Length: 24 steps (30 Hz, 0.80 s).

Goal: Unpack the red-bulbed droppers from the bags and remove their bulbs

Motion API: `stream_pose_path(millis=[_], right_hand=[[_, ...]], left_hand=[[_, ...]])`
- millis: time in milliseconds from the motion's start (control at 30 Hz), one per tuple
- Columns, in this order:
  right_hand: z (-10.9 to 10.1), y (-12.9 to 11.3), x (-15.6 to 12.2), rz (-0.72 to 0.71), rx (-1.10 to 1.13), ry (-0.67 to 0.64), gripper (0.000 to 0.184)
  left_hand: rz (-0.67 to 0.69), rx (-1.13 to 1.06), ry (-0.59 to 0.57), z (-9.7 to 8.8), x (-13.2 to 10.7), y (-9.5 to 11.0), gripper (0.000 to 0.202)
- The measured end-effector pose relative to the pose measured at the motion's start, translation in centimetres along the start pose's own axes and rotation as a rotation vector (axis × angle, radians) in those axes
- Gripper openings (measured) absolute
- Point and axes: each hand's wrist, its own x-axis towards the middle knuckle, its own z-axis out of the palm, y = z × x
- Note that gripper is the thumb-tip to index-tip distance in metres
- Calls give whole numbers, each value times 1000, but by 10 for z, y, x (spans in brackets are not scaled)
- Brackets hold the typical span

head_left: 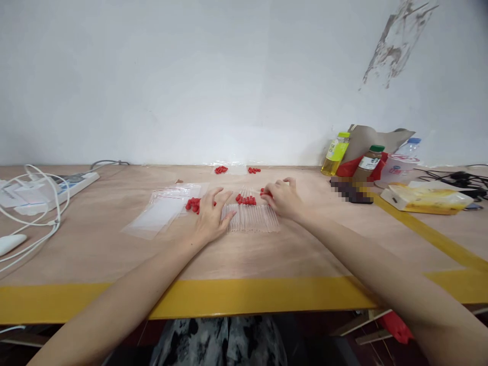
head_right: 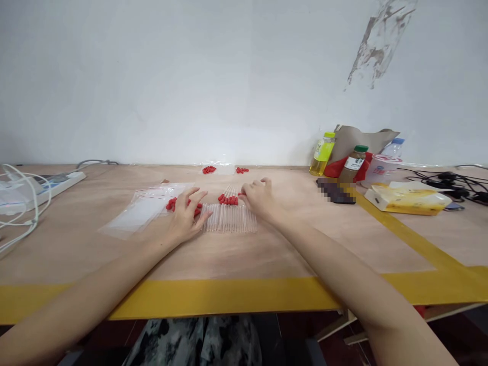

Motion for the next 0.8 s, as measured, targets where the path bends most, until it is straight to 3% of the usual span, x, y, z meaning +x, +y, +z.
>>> stream_pose_path(millis=[100, 200, 333, 800], right_hand=[[9, -7, -35, -219, -39, 115, 22], [20, -14, -54, -305, -41, 169, 23], [25, -23, -58, -267, 10, 223, 22], [25, -24, -60, -234, 42, 240, 26]], left_hand=[[134, 41, -54, 1, 1, 8, 37], [275, 68, -179, 0, 1, 17, 25], [329, 88, -241, -2, 0, 27, 21], [308, 38, -144, 4, -1, 26, 16]])
